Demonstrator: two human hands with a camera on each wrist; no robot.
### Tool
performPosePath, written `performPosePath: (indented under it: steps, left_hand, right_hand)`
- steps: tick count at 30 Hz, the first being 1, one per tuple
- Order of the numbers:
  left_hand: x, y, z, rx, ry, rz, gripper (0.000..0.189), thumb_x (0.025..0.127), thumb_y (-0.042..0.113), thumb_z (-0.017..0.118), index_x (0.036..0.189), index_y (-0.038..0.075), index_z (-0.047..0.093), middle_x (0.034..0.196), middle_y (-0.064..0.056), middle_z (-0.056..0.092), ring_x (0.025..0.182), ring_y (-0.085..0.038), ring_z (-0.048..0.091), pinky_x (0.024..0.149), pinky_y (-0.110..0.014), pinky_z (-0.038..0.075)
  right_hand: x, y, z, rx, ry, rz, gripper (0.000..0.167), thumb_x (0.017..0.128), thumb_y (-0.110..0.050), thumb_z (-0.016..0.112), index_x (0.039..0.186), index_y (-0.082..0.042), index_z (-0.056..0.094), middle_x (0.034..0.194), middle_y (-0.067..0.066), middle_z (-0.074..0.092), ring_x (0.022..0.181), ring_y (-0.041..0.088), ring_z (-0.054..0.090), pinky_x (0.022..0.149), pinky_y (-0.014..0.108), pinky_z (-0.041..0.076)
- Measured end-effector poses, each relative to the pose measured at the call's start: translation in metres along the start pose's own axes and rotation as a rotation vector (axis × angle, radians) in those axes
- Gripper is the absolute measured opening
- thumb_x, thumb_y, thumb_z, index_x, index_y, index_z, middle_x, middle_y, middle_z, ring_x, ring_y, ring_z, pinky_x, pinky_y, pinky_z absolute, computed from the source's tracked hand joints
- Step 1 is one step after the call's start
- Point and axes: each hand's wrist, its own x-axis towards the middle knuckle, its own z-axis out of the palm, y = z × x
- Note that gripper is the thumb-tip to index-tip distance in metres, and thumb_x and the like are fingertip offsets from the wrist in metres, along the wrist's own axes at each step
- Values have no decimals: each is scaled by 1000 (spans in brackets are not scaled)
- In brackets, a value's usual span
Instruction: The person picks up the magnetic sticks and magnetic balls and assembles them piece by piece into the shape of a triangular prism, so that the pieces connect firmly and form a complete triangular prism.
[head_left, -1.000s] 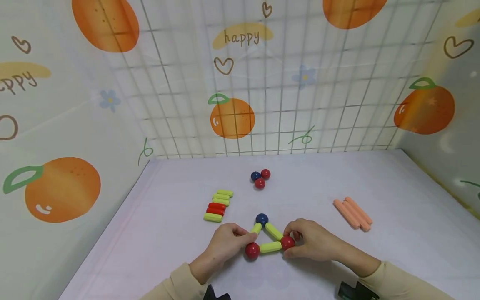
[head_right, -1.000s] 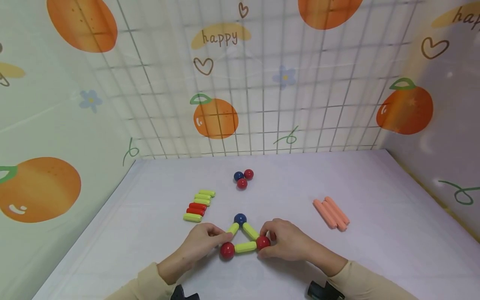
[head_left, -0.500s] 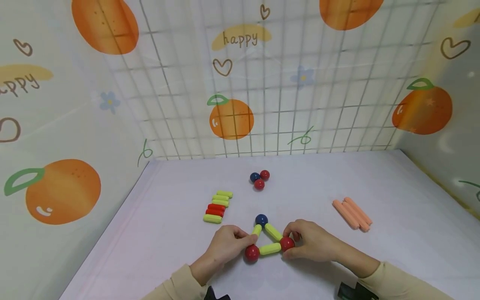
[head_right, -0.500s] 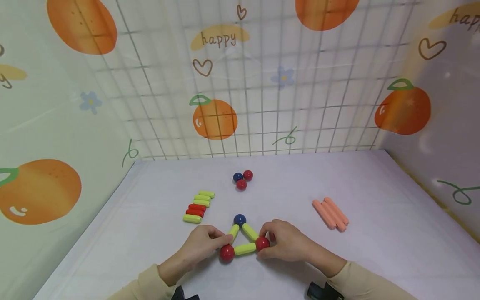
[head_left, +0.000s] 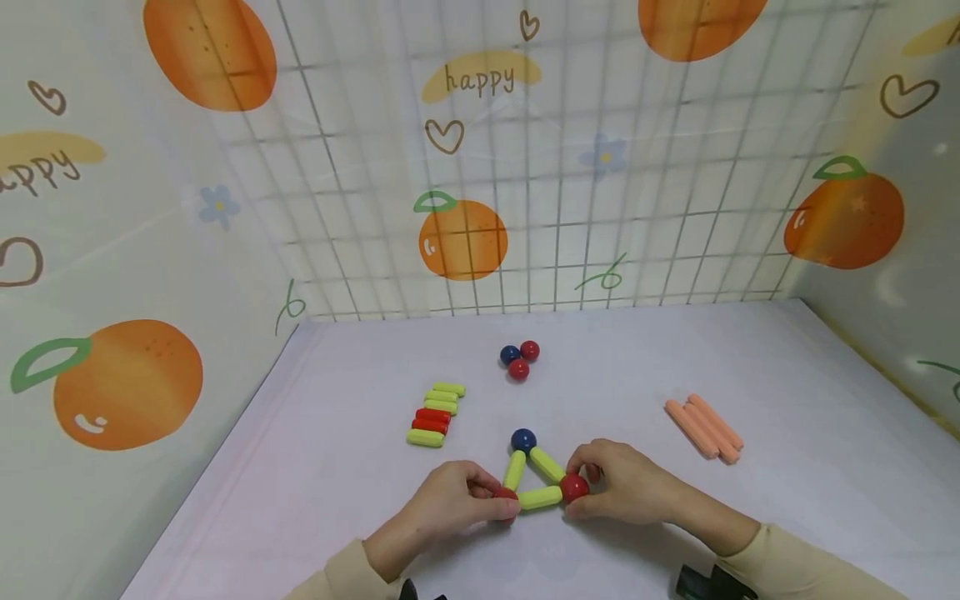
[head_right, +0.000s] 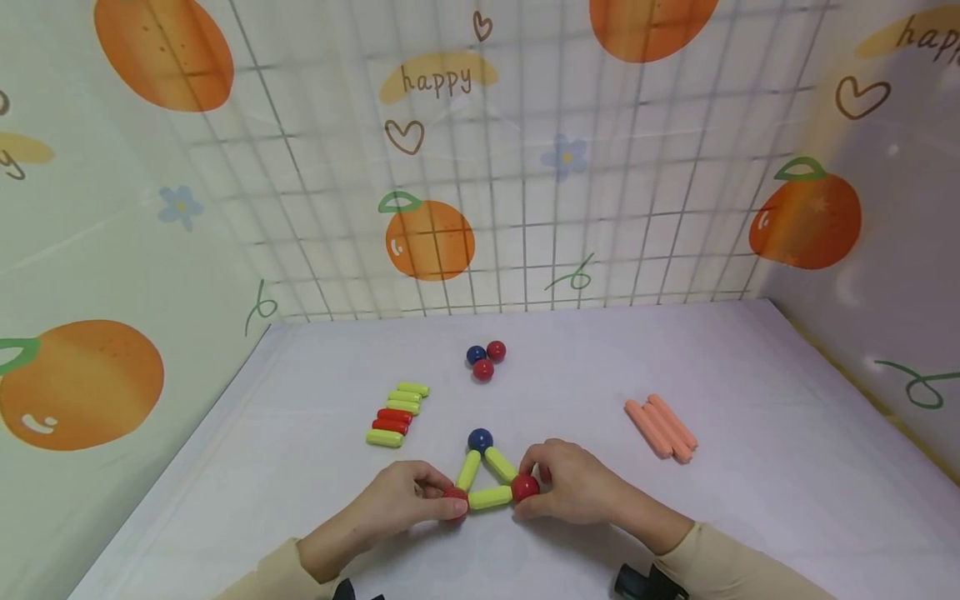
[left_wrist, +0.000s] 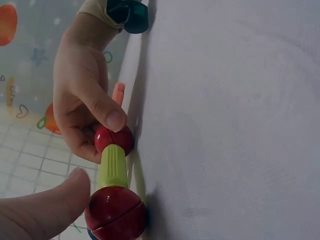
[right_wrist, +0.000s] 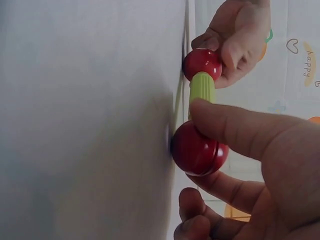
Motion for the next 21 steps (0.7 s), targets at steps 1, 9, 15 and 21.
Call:
performPosePath:
  steps: [1,9,15,21]
  left_hand:
    - [-1,-1,-1,2,-11,8,37,76,36,84,99,11,69,83,-1,61,80,-17,53,65,-26,43]
    - [-7,-7,-11,76,15,29,40,74,31,86,103,11,67,85,-3,56,82,-18,50,66,-28,43]
    - [-4,-19,-30,158,170,62,31,79,23,81,103,10,68,88,-4,57,79,-17,51,66,-29,43]
    - [5,-38,-52,299,377,82,32,81,16,77,110,7,66,87,-5,56,74,-16,48,64,-28,39]
  right_hand:
    - [0,0,0,-1,1,2,36,74,-39,84,99,-20,67,81,-3,54,76,12,47,61,22,35]
    - [0,0,0,-7,6,-11,37,74,-41,83,100,-20,67,81,-3,54,75,11,47,60,22,35]
    - [0,1,0,-22,9,1,37,75,-42,83,101,-21,67,81,-4,53,76,12,47,61,23,35]
    - [0,1,1,-14,6,10,37,74,-42,83,101,-21,67,81,-4,53,76,12,47,61,23,35]
